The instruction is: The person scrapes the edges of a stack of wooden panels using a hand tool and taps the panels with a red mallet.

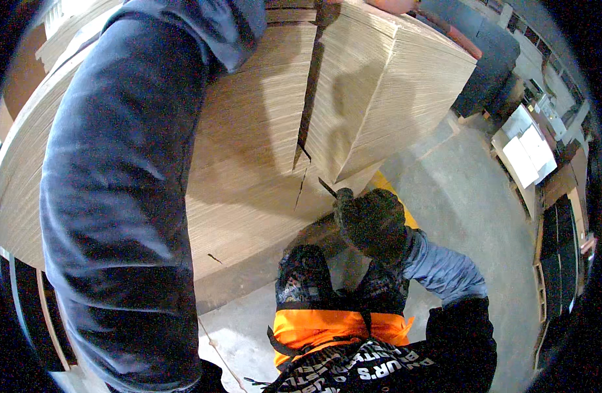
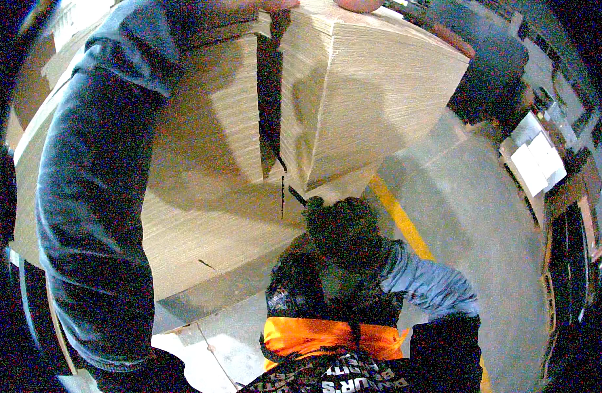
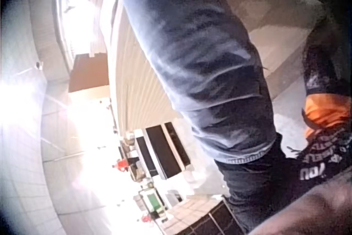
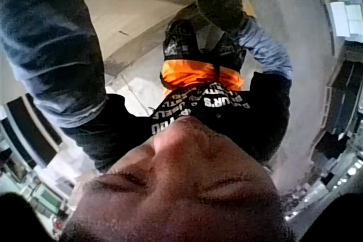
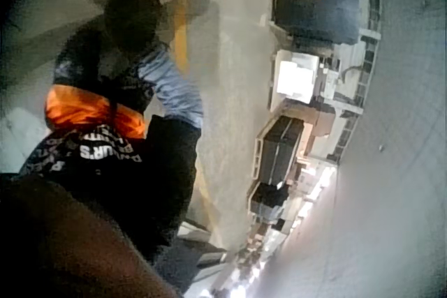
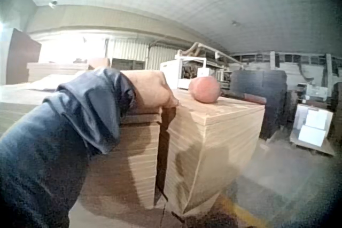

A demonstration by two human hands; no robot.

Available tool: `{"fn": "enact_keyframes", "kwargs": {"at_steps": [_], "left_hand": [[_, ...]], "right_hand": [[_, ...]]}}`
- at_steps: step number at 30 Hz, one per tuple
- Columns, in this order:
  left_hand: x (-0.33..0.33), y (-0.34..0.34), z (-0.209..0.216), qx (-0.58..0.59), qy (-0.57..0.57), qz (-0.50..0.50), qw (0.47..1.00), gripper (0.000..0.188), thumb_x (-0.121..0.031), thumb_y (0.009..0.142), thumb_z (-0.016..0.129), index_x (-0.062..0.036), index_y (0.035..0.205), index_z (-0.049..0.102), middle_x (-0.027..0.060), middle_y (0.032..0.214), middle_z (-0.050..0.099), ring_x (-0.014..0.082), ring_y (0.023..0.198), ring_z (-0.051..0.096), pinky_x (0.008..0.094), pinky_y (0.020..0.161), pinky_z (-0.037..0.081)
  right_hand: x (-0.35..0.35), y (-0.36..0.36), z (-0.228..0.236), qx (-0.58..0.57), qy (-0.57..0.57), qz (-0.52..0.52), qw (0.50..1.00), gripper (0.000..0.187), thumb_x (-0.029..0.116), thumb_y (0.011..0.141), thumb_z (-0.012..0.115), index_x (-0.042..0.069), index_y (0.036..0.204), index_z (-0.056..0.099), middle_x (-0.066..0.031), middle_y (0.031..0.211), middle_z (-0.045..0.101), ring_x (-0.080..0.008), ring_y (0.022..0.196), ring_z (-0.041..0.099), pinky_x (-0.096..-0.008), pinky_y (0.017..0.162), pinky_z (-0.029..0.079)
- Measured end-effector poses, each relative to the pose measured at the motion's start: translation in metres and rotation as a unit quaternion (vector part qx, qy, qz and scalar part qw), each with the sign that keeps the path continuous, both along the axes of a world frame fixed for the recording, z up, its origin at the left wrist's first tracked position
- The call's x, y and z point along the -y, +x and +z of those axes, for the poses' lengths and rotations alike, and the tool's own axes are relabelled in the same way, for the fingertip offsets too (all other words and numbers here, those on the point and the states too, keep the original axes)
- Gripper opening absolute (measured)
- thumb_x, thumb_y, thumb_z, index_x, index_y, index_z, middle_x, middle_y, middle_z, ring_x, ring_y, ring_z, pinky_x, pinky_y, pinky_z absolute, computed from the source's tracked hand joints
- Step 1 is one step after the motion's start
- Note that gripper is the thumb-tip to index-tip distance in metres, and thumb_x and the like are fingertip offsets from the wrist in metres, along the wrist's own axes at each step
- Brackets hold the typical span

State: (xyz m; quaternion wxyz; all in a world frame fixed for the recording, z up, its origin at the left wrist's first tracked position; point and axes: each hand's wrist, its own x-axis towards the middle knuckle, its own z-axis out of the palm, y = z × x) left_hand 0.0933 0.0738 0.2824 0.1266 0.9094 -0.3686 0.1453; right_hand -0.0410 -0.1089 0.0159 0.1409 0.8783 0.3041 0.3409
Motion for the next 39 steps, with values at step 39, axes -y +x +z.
{"fn": "enact_keyframes", "kwargs": {"at_steps": [39], "left_hand": [[-0.005,0.014,-0.007,0.041,0.015,0.026,0.999,0.033,-0.032,0.076,0.056,-0.0042,0.086,0.069,0.0202,0.090,0.065,0.0315,0.092,0.061,0.0356,0.082,0.046]], "right_hand": [[0.030,0.059,0.016,0.302,-0.295,-0.061,0.905,0.022,0.019,0.089,0.044,0.005,0.092,0.061,-0.0110,0.064,0.052,-0.0239,0.053,0.052,-0.0393,0.047,0.044]]}}
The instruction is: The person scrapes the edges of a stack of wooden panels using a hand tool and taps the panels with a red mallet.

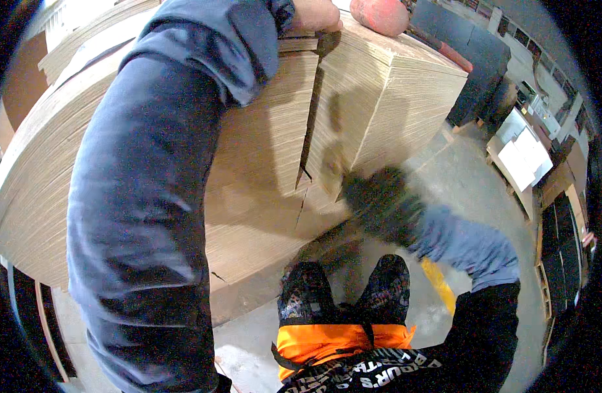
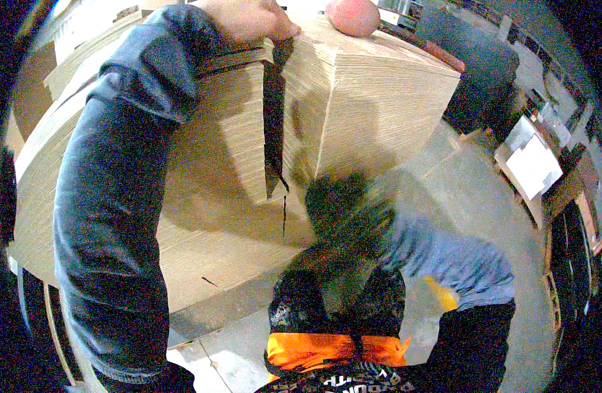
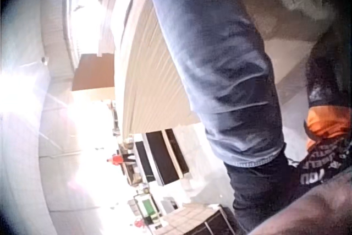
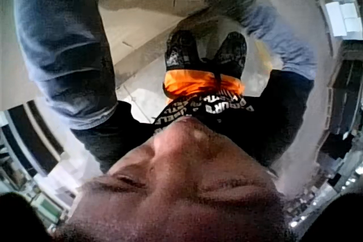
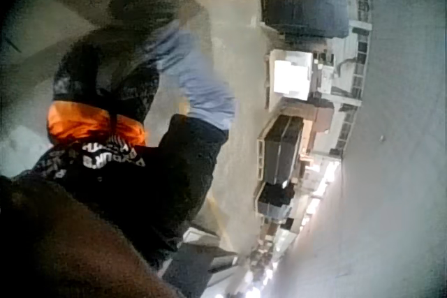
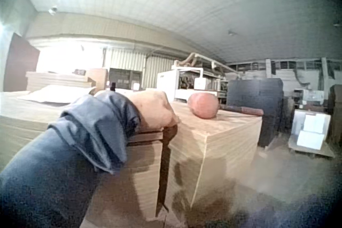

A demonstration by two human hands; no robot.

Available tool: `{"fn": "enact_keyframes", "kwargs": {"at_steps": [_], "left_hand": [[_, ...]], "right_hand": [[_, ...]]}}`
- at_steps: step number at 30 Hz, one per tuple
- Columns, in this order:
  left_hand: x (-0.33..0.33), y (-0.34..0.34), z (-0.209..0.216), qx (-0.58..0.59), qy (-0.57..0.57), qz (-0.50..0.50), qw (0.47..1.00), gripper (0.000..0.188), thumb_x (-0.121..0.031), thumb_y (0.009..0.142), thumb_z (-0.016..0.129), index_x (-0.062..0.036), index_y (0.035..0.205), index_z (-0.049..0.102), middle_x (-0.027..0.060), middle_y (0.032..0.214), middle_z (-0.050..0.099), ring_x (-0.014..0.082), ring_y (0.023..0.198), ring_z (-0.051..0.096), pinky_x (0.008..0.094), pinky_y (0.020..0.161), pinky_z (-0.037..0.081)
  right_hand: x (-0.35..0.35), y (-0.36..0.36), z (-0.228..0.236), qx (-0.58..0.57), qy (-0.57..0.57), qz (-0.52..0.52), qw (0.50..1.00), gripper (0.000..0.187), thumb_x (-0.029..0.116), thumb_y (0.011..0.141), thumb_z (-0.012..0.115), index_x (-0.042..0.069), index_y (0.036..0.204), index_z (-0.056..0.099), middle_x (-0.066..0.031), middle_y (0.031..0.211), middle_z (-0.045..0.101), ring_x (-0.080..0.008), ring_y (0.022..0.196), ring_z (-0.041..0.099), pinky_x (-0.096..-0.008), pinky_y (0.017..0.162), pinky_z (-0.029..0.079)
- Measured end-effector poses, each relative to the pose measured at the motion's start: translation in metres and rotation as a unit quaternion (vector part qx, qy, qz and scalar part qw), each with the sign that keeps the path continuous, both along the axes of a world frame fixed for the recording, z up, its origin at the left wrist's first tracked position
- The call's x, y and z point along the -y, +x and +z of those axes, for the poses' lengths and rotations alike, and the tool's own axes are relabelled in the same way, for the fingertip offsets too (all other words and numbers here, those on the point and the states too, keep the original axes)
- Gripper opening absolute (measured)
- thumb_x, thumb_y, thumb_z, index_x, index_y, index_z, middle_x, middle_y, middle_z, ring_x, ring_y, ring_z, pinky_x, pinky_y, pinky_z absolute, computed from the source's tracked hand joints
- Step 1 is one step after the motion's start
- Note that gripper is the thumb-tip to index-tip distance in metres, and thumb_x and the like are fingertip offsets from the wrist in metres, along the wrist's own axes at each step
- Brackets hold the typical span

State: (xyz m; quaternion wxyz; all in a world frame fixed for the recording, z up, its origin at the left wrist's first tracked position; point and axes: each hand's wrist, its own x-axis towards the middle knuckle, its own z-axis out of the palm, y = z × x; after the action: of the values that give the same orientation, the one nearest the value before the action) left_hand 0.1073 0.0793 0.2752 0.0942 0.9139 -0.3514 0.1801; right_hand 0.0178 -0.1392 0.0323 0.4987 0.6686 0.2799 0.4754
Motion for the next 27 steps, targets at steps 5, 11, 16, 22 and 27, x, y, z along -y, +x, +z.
{"fn": "enact_keyframes", "kwargs": {"at_steps": [5,11,16,22,27], "left_hand": [[0.002,-0.006,0.018,-0.078,0.086,-0.123,0.986,0.028,-0.031,0.079,0.055,-0.0080,0.082,0.071,0.0162,0.087,0.066,0.0299,0.083,0.062,0.0353,0.079,0.047],[0.011,0.020,-0.003,0.004,0.007,-0.067,0.998,0.031,-0.029,0.085,0.058,-0.0011,0.090,0.069,0.0152,0.079,0.067,0.0190,0.074,0.063,0.0324,0.073,0.048],[0.002,0.019,-0.006,0.051,0.045,-0.102,0.992,0.025,-0.029,0.084,0.055,-0.0062,0.089,0.065,0.0170,0.078,0.063,0.0286,0.072,0.063,0.0356,0.065,0.050],[0.000,0.015,-0.010,-0.006,-0.032,-0.040,0.999,0.034,-0.037,0.081,0.056,-0.0070,0.086,0.070,0.0173,0.082,0.066,0.0294,0.078,0.064,0.0370,0.075,0.049],[-0.001,0.024,-0.014,-0.025,-0.067,-0.048,0.996,0.033,-0.035,0.081,0.058,-0.0055,0.087,0.070,0.0184,0.078,0.066,0.0289,0.073,0.064,0.0373,0.074,0.049]], "right_hand": [[0.009,-0.030,0.122,0.287,-0.142,-0.259,0.911,0.028,0.013,0.090,0.044,0.004,0.115,0.054,-0.0120,0.089,0.063,-0.0217,0.071,0.062,-0.0380,0.061,0.054],[-0.009,-0.016,0.058,-0.125,-0.002,0.004,0.992,0.020,0.019,0.081,0.051,0.006,0.092,0.062,-0.0060,0.062,0.056,-0.0232,0.048,0.053,-0.0392,0.045,0.042],[0.003,0.000,0.158,0.287,0.025,-0.093,0.953,0.027,0.024,0.091,0.043,0.006,0.107,0.055,-0.0032,0.079,0.060,-0.0166,0.068,0.059,-0.0317,0.064,0.052],[0.011,-0.001,0.130,-0.248,-0.005,-0.091,0.964,0.021,0.022,0.091,0.043,0.008,0.099,0.056,-0.0062,0.076,0.059,-0.0182,0.059,0.058,-0.0378,0.054,0.050],[0.030,0.017,0.118,0.113,-0.044,0.046,0.991,0.028,0.025,0.093,0.042,0.010,0.115,0.048,-0.0080,0.094,0.057,-0.0163,0.080,0.058,-0.0373,0.072,0.050]]}}
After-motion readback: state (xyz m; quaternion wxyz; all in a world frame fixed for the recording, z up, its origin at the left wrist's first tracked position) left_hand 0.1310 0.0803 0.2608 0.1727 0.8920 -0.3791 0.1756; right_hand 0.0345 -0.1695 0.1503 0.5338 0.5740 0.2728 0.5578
